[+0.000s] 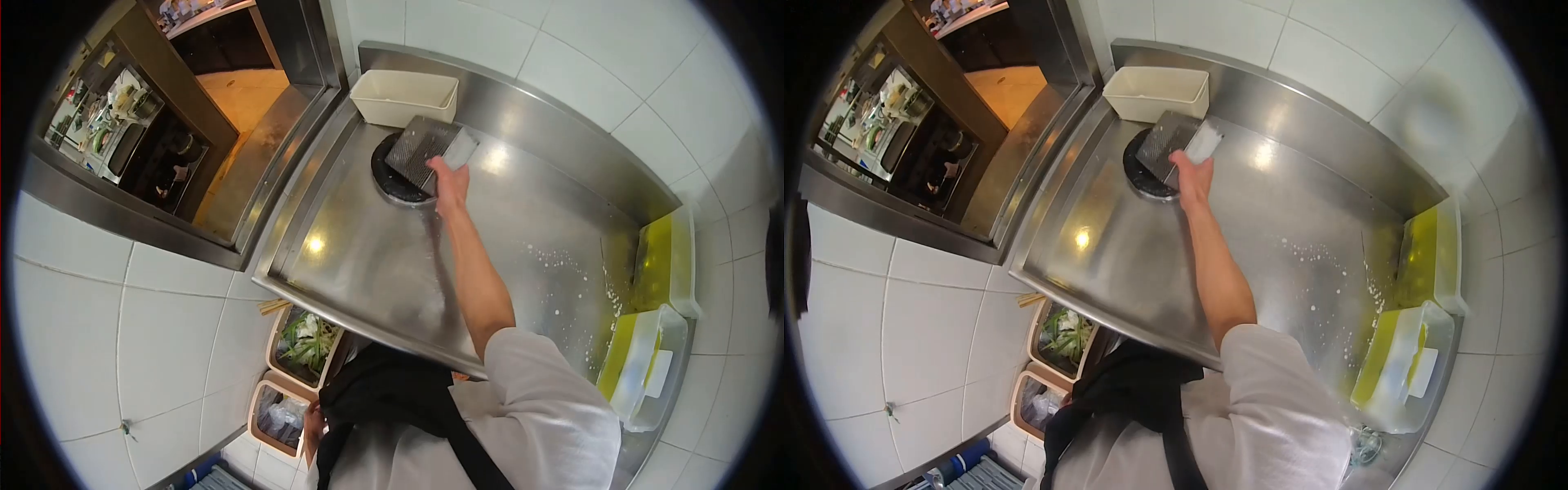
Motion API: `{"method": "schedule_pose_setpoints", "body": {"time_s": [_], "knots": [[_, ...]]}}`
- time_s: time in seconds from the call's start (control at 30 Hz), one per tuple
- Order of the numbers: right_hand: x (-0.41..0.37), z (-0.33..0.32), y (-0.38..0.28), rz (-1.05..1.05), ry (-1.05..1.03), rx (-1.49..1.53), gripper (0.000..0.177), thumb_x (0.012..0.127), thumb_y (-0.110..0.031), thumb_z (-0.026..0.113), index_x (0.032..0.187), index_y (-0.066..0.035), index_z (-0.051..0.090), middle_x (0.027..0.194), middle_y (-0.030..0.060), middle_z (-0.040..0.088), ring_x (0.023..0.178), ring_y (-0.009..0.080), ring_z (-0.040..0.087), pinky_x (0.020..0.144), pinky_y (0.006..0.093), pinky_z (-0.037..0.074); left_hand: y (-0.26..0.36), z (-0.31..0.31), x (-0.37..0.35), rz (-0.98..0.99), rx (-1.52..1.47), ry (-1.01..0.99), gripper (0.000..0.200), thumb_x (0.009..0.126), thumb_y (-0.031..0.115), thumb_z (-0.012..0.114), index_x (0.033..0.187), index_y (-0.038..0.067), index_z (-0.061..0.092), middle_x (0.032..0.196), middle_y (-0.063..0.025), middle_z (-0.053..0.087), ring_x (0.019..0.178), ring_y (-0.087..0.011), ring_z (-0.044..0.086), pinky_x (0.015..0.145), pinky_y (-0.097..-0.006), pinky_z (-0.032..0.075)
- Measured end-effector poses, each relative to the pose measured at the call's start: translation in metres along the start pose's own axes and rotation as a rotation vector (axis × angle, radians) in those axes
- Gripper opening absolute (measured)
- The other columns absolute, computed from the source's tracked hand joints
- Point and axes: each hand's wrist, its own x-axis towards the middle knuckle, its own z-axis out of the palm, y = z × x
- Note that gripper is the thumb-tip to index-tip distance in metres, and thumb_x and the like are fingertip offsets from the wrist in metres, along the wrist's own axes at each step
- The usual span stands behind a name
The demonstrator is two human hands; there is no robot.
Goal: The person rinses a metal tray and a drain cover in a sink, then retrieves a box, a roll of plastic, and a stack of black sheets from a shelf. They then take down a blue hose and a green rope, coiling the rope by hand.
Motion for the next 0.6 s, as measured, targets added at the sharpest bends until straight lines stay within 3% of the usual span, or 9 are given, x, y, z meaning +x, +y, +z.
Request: {"method": "schedule_pose_setpoints", "body": {"time_s": [0.07,0.13,0.17,0.23,0.33,0.37,0.43,0.57,0.6], "knots": [[-0.014,-0.002,-0.027,0.059,0.022,0.068,0.042,0.076,-0.007,0.076,0.110,0.005,0.054,0.107,0.0147,0.065,0.094,0.0220,0.064,0.086,0.0358,0.052,0.069,-0.026,-0.011,-0.437,-0.628,0.134,0.030,0.097,0.017,0.061,0.127,0.012,0.060,0.103,-0.0048,0.069,0.083,-0.0170,0.069,0.069,-0.0324,0.055],[-0.035,-0.002,-0.069,0.047,-0.028,0.300,0.038,0.078,-0.001,0.073,0.110,0.005,0.054,0.104,0.0135,0.066,0.088,0.0203,0.065,0.081,0.0347,0.054,0.064,-0.040,-0.003,-0.475,-0.738,0.112,0.034,0.098,0.018,0.061,0.130,0.009,0.059,0.105,-0.0047,0.069,0.086,-0.0146,0.069,0.068,-0.0309,0.054],[-0.040,-0.003,-0.070,0.040,-0.012,0.305,0.038,0.078,-0.001,0.073,0.110,0.005,0.054,0.104,0.0135,0.066,0.088,0.0203,0.065,0.081,0.0347,0.054,0.070,-0.051,0.003,-0.437,-0.693,0.144,0.034,0.098,0.018,0.060,0.130,0.008,0.058,0.105,-0.0054,0.069,0.086,-0.0147,0.068,0.068,-0.0304,0.054],[-0.050,0.001,-0.066,-0.005,0.018,0.287,0.068,0.069,-0.015,0.082,0.122,0.008,0.047,0.112,0.0152,0.061,0.100,0.0253,0.060,0.092,0.0365,0.049,0.085,-0.082,0.027,-0.403,-0.663,0.140,0.036,0.098,0.015,0.060,0.132,0.004,0.056,0.108,-0.0072,0.068,0.088,-0.0157,0.068,0.068,-0.0292,0.052],[-0.035,0.014,0.044,0.022,0.261,-0.120,0.055,0.074,-0.020,0.081,0.115,0.008,0.057,0.103,0.0146,0.067,0.089,0.0244,0.065,0.081,0.0384,0.054,0.102,-0.101,0.084,-0.058,-0.557,0.065,0.043,0.095,0.010,0.061,0.135,-0.003,0.053,0.102,-0.0073,0.069,0.086,-0.0165,0.067,0.070,-0.0295,0.053],[-0.039,0.014,0.023,0.048,0.055,0.176,0.049,0.069,-0.021,0.081,0.106,0.006,0.065,0.095,0.0125,0.069,0.083,0.0230,0.064,0.077,0.0369,0.052,0.130,-0.108,0.095,0.006,-0.425,-0.068,0.044,0.095,0.008,0.060,0.136,-0.004,0.052,0.098,-0.0077,0.070,0.085,-0.0167,0.067,0.073,-0.0294,0.054],[-0.028,0.032,0.005,0.104,0.221,0.003,0.038,0.062,-0.017,0.080,0.093,0.002,0.067,0.087,0.0094,0.068,0.078,0.0223,0.063,0.073,0.0385,0.051,0.208,-0.123,0.097,0.026,-0.159,-0.378,0.045,0.095,0.009,0.062,0.137,-0.004,0.051,0.097,-0.0073,0.070,0.088,-0.0157,0.067,0.074,-0.0280,0.054],[-0.142,-0.015,-0.111,-0.068,0.050,-0.143,0.074,0.062,-0.021,0.083,0.121,0.006,0.047,0.110,0.0205,0.065,0.104,0.0300,0.063,0.090,0.0403,0.052,0.337,-0.121,0.051,0.205,0.165,-0.750,0.043,0.097,0.010,0.063,0.137,-0.003,0.052,0.102,-0.0082,0.069,0.090,-0.0158,0.068,0.078,-0.0295,0.055],[-0.187,-0.029,-0.142,-0.089,0.031,-0.265,0.067,0.065,-0.019,0.082,0.116,0.006,0.048,0.104,0.0190,0.065,0.098,0.0273,0.064,0.086,0.0395,0.053,0.352,-0.111,0.039,0.421,-0.064,-0.632,0.040,0.098,0.010,0.064,0.135,-0.002,0.053,0.106,-0.0090,0.069,0.092,-0.0163,0.068,0.081,-0.0299,0.054]]}}
